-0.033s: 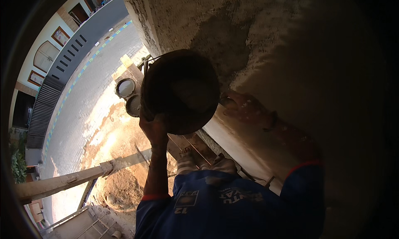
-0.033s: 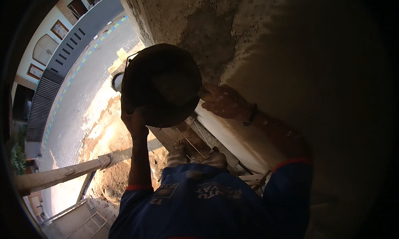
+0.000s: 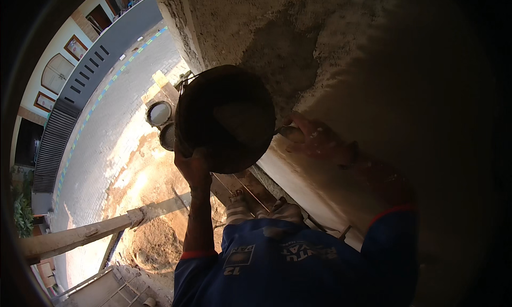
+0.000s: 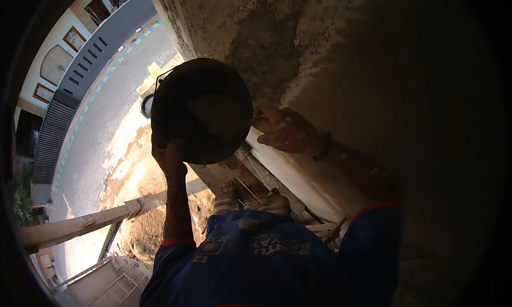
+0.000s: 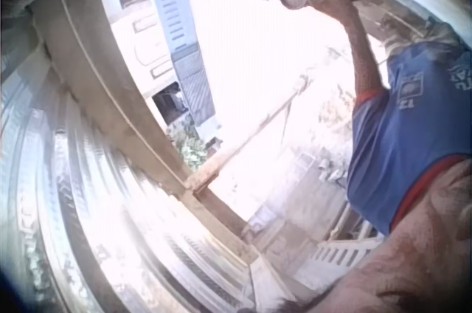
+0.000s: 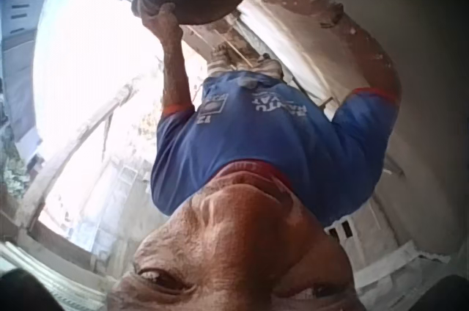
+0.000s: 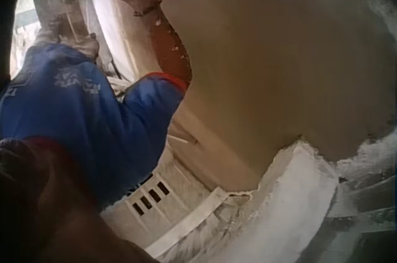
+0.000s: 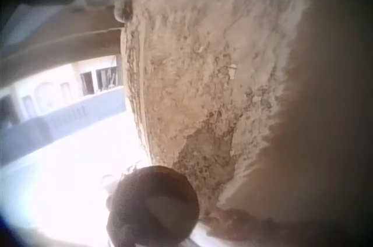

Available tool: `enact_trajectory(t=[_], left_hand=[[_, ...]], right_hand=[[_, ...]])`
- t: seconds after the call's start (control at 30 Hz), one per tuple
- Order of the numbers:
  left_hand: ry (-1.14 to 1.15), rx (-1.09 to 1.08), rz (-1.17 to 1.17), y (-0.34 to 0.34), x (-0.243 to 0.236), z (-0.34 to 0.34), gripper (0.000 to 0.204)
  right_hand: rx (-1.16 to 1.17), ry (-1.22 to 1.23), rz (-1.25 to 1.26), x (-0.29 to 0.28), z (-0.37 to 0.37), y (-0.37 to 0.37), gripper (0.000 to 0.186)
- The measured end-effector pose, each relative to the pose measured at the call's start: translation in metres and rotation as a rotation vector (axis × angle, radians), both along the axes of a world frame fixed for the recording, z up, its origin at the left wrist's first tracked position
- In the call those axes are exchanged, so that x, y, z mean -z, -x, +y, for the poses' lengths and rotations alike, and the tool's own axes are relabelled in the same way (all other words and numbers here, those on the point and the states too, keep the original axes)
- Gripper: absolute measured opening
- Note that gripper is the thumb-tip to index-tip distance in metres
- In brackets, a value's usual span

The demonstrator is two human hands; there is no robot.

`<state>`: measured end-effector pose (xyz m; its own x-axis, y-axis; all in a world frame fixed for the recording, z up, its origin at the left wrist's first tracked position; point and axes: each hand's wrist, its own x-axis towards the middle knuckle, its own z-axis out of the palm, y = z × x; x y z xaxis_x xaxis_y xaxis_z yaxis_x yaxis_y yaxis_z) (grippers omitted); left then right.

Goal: The person applies cement plaster to a wall using a trowel. They scoop cement from a bucket onto the trowel and spread it across the wall surface to create a layer of plaster.

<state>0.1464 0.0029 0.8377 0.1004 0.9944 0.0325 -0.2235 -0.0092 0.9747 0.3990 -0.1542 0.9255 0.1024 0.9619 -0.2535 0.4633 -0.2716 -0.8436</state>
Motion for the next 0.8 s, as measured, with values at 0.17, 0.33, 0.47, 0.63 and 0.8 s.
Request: enact_trajectory(t=[0.17, 0.33, 0.47, 0.63, 0.8], left_hand=[[0.016, -0.119, 0.035, 0.029, 0.025, 0.009, 0.056], [0.087, -0.227, 0.137, 0.076, 0.038, 0.004, 0.053], [0.078, -0.284, 0.102, 0.065, 0.046, -0.013, 0.056], [0.164, -0.171, 0.154, 0.064, 0.046, -0.026, 0.058], [0.198, -0.138, 0.155, 0.045, 0.04, -0.041, 0.059]], right_hand=[[-0.236, -0.015, -0.426, -0.085, -0.007, 0.017, 0.049], [-0.318, -0.054, -0.258, -0.116, -0.006, 0.011, 0.044], [0.125, 0.068, -0.362, -0.08, -0.006, -0.072, 0.039], [0.883, -0.336, -0.715, -0.2, -0.033, -0.117, 0.039], [0.369, -0.078, -0.993, -0.184, -0.067, -0.09, 0.053]])
